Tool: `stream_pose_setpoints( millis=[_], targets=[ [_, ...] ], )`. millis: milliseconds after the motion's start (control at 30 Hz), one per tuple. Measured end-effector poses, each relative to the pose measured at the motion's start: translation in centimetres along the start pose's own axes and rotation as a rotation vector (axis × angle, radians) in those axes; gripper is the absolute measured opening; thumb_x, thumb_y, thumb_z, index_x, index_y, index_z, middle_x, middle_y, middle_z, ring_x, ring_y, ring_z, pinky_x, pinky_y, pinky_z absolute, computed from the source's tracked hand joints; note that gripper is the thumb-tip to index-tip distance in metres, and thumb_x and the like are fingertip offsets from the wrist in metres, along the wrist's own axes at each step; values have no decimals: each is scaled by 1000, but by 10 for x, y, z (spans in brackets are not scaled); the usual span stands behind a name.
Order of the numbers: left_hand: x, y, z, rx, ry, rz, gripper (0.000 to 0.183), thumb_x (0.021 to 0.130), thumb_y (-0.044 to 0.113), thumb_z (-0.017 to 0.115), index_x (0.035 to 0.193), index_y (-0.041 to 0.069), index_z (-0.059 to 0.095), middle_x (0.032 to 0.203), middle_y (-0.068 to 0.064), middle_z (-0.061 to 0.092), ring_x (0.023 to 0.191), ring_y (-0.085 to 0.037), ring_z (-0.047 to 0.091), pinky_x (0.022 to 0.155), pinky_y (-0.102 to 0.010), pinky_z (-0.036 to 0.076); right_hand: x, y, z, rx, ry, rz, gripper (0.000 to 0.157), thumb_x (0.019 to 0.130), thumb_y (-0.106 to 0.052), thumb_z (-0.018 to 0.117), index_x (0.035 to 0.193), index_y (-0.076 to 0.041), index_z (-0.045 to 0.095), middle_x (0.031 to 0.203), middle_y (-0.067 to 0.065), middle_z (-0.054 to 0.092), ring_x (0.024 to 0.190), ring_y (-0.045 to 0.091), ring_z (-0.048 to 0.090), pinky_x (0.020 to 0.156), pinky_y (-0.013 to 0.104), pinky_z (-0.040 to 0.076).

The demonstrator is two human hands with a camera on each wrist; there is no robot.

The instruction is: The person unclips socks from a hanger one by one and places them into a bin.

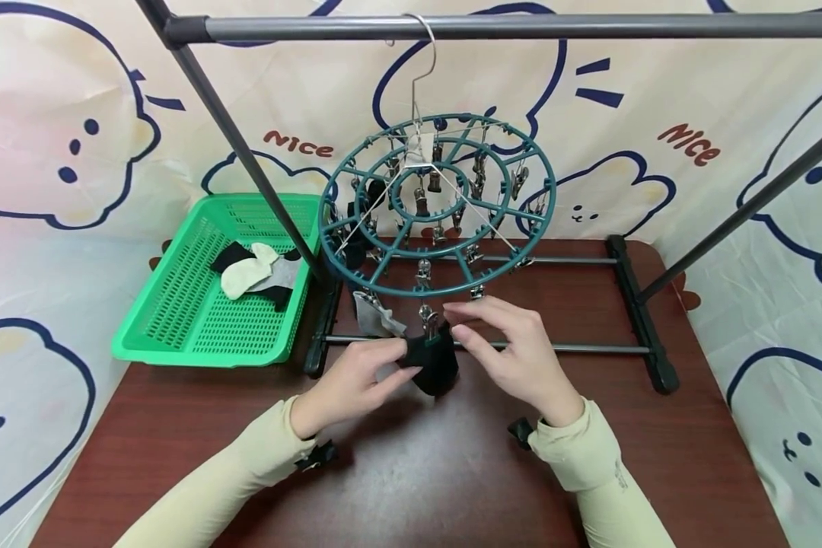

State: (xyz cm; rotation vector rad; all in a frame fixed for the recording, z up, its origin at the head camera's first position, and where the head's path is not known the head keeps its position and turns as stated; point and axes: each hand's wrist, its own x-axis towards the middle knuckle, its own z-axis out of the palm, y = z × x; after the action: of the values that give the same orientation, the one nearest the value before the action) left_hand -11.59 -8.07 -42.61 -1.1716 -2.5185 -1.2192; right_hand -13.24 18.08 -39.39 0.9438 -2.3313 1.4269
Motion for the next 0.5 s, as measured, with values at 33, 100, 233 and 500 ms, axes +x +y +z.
stream_pose_setpoints(
  millis=[33,100,233,500],
  targets=[
    [0,0,1,-3,-3,3,20,102,13,67,122,13,71,114,0,76,97,-6,68,85,-26,56,1,1,1,-2,-28,26,38,94,1,71,129,-13,72,121,1,75,107,8,70,90,19,53],
    [0,1,1,-7,-4,11,21,102,13,66,123,13,71,115,0,75,96,-5,67,83,-25,55,3,3,3,0,-80,71,41,96,-2,71,134,-15,69,128,1,73,116,9,68,98,21,52],
    [2,1,4,-14,1,26,19,102,13,67,120,13,71,112,2,75,95,-3,66,84,-23,54,8,11,6,56,-159,162,36,101,-10,67,136,-11,66,133,5,70,121,7,63,103,20,47],
    [5,-2,10,-13,5,81,16,103,13,66,118,13,70,113,1,75,96,-3,66,85,-20,52,23,13,9,229,-220,199,31,101,-9,67,131,-3,69,128,14,72,116,8,69,98,23,53]
  ],
)
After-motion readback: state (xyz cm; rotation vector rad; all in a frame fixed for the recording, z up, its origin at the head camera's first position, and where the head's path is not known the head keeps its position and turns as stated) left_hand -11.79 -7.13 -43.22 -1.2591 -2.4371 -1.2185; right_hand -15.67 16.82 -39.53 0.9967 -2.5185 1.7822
